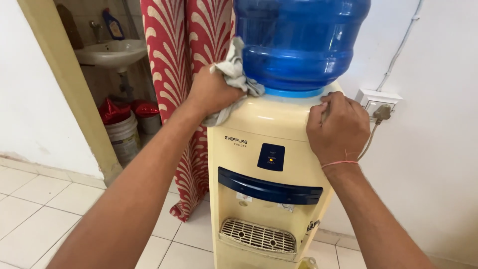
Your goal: Cleaning the exterior surfaces of a water dispenser and the attached water bottle using a cloth.
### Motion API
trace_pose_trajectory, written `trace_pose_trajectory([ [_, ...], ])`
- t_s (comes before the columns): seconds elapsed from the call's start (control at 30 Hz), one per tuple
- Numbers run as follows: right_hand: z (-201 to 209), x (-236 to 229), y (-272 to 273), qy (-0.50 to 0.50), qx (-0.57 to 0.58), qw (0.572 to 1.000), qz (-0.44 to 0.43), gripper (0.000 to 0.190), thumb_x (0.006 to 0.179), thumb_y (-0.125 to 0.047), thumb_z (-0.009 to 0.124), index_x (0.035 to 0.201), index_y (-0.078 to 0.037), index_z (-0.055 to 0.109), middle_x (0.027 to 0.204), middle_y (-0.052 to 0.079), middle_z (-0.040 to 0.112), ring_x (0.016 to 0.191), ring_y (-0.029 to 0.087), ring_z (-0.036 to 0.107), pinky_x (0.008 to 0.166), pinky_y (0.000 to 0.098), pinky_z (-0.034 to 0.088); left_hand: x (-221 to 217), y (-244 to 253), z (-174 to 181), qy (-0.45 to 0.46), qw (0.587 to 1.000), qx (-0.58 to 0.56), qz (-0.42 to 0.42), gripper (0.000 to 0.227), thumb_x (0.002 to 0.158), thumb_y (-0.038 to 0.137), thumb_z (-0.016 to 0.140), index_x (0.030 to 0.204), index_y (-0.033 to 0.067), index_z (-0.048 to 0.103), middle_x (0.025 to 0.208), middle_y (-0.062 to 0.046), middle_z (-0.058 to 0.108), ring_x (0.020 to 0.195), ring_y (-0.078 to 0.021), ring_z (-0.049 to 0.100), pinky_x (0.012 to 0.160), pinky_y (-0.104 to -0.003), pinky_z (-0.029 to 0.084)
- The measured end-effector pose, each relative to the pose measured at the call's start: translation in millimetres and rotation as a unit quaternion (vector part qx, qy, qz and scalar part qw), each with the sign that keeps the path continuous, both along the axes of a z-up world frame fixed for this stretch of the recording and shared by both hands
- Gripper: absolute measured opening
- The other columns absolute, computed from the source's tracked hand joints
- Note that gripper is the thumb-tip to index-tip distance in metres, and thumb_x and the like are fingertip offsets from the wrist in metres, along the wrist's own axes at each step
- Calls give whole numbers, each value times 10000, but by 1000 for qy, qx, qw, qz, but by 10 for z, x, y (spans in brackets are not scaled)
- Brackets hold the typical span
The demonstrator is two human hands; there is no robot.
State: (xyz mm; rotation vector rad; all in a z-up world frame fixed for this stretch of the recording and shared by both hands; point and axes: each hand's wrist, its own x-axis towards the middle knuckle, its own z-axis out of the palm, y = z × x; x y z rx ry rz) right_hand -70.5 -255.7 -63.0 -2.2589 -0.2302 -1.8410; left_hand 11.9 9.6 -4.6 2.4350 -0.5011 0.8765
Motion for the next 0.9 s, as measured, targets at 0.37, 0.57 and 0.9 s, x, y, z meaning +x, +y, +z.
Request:
trace_pose_trajectory([
  [0.37,1,-13,-28,8,2,1000,2,105,974,-158,644,960,-76,709,917,91,741,932,278,703,867,420,522,-235,-32,-23,-21,989,-89,-117,437,775,264,826,1141,74,681,1050,-96,774,955,-236,767,853,-342,609],
  [0.57,-46,-2,-31,-1,-1,1000,2,96,995,-147,645,982,-78,711,961,81,746,959,272,700,888,420,519,251,21,53,51,994,-98,-2,459,800,371,781,1172,108,719,1101,-144,763,973,-278,750,865,-375,590],
  [0.9,-69,41,-47,8,2,1000,-10,117,997,-126,633,929,-76,714,888,70,719,869,268,689,847,405,519,1416,155,13,34,998,-37,-31,520,823,346,770,1277,106,686,1218,-146,725,1097,-302,696,944,-399,551],
])
